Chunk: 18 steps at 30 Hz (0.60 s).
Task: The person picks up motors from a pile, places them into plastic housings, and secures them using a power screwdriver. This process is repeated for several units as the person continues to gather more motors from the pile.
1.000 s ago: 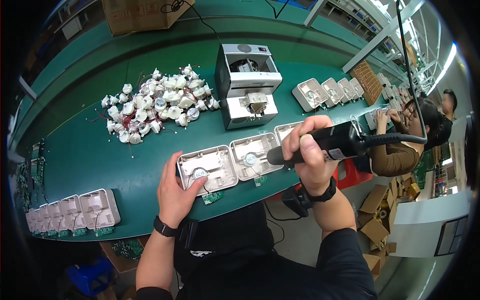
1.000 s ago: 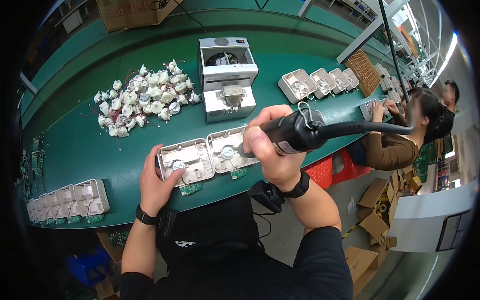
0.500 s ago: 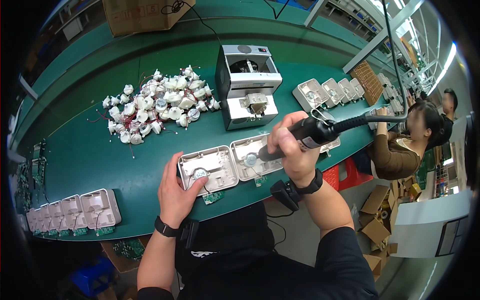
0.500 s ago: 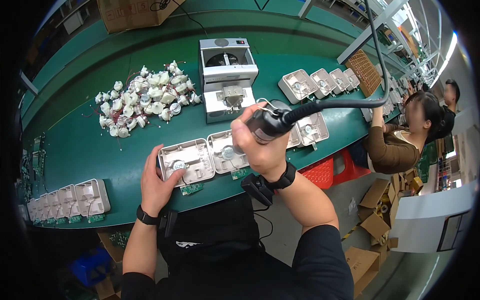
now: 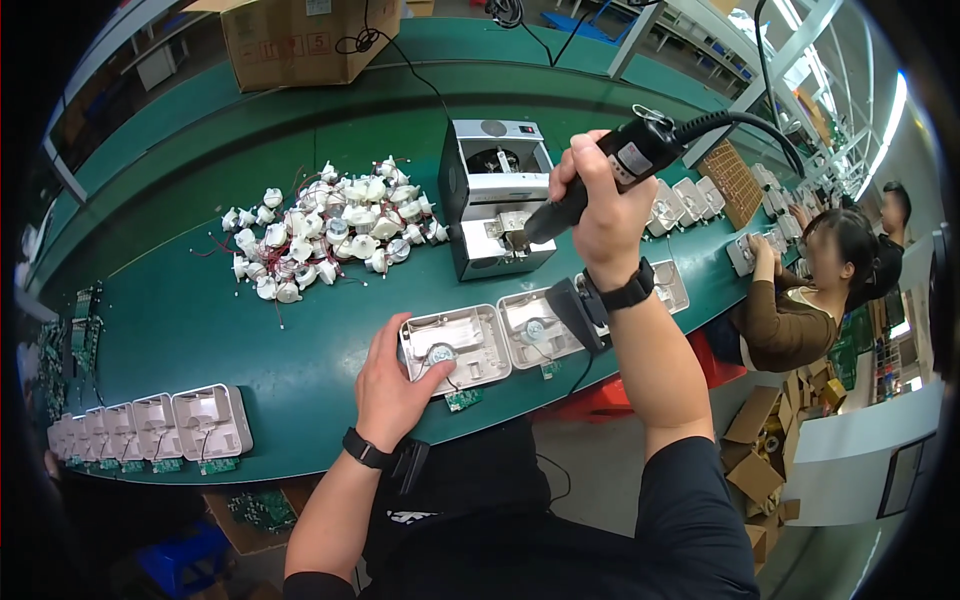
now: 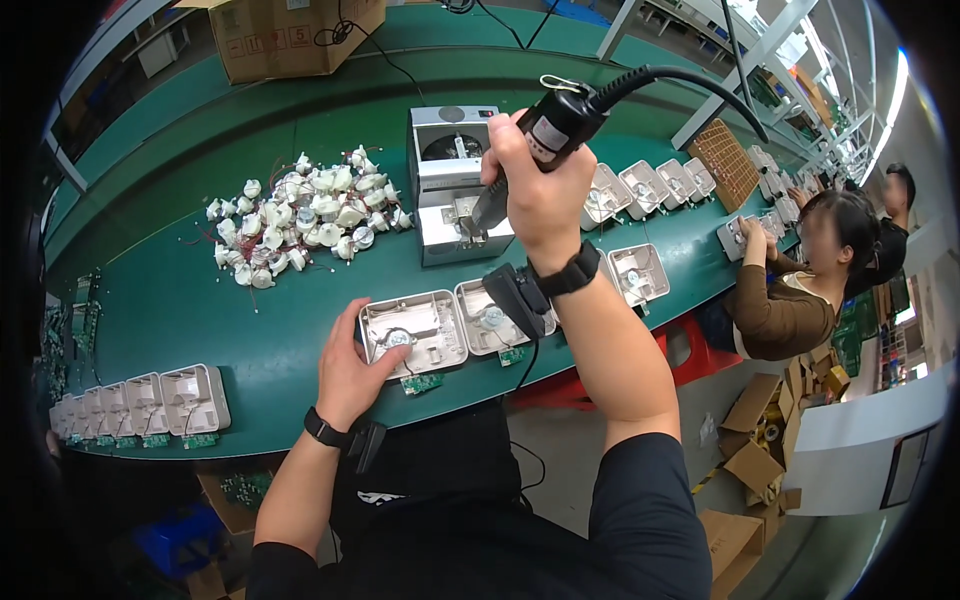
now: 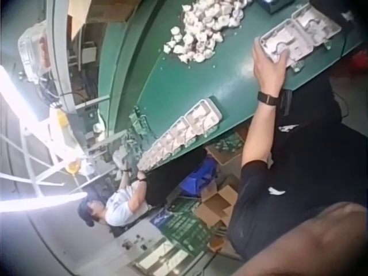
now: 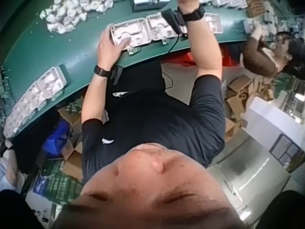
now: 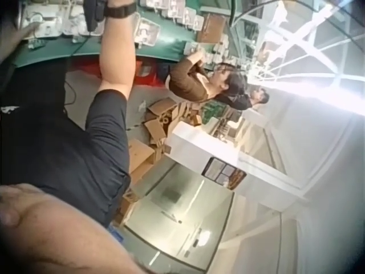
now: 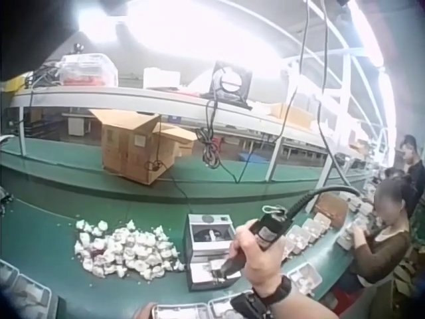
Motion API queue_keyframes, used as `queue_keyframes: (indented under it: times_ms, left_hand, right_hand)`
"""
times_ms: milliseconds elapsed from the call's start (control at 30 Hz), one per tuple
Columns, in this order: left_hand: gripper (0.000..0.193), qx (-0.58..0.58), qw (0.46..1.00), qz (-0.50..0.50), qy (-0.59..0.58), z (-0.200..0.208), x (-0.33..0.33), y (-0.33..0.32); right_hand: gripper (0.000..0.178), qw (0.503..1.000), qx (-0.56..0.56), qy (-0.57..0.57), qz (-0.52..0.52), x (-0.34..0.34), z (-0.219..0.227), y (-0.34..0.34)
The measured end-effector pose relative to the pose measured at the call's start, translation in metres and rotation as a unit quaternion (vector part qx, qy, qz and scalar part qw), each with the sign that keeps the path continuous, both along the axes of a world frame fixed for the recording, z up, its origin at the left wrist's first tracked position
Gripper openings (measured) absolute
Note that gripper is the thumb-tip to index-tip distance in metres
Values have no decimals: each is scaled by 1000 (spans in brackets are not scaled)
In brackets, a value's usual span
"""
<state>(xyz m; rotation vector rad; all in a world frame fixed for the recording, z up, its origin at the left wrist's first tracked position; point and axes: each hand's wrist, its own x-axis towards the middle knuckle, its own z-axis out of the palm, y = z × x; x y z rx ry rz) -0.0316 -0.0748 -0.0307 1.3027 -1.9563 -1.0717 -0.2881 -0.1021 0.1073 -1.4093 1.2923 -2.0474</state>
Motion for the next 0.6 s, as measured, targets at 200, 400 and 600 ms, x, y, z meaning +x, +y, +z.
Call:
queue_keyframes:
  times_ms: [200,400,600]
  left_hand:
    - [73,-5,1000,0,2,-1,2,0]
    - [72,-75,997,4,11,-10,0,-2]
    - [71,-26,1000,0,13,-7,0,0]
  right_hand:
    - [13,996,60,-35,52,29,-2,59]
    - [14,994,78,-22,66,42,-26,88]
    - [14,995,80,-35,50,40,-50,87]
